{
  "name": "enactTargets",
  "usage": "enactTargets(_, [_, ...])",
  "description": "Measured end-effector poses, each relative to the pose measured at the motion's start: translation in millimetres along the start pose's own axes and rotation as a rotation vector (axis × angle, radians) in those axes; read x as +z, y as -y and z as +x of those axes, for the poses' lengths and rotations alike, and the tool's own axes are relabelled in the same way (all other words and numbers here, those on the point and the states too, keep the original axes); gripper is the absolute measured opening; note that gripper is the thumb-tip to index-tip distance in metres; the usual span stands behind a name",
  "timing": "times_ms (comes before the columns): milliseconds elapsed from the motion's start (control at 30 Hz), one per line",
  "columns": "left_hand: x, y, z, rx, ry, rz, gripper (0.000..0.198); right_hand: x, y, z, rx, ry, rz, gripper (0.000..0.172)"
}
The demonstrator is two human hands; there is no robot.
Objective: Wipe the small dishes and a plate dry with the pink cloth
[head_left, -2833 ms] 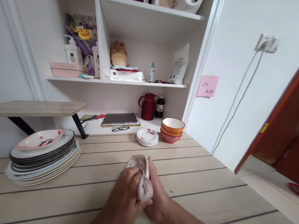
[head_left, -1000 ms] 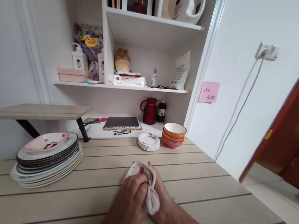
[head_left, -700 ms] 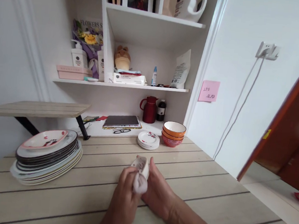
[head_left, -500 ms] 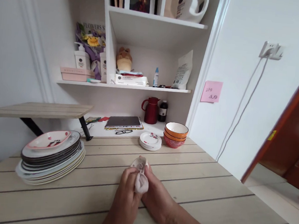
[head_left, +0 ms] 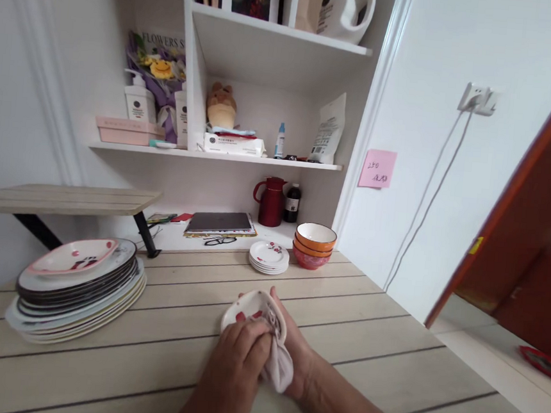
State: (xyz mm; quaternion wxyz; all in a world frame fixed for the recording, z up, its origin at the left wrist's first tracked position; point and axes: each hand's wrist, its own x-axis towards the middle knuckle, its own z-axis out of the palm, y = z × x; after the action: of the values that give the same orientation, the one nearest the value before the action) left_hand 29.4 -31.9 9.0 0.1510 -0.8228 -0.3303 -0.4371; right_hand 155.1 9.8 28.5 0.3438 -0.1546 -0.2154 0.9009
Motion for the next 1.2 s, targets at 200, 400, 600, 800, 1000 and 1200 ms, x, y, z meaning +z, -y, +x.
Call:
enactTargets(200, [-1.6,3.7,-3.3,-0.302,-0.090,-0.135,0.042,5.2,-8.4,-6.7,-0.293,0.092,-0.015,0.048])
enactTargets(400, [3.7,4.3,-9.4,-0.271,-0.029,-0.117,0.044,-1.8,-13.0,-4.9,-0.312,-0.027,-0.117,0.063])
enactTargets(600, [-2.6,6.7,-7.8,-0.234,0.133,-0.184,0.051,-8.5,-8.5,1.1,-0.254,-0.124,-0.092,0.062])
enactTargets(800, [-12.8,21.4,-2.9,-0.158,0.157,-0.197,0.037,-7.0,-1.4,2.3,-0.263,-0.081,0.019,0.057])
enactTargets(1000, [-10.7,23.6,-5.7,-0.187,0.031,-0.240,0.030,-8.9,1.5,1.2,-0.246,-0.070,-0.064,0.055])
enactTargets(1200, [-18.0,17.2,-8.1,-0.520,0.048,-0.592,0.029,-15.8,2.7,1.3,-0.243,0.008,-0.116,0.054])
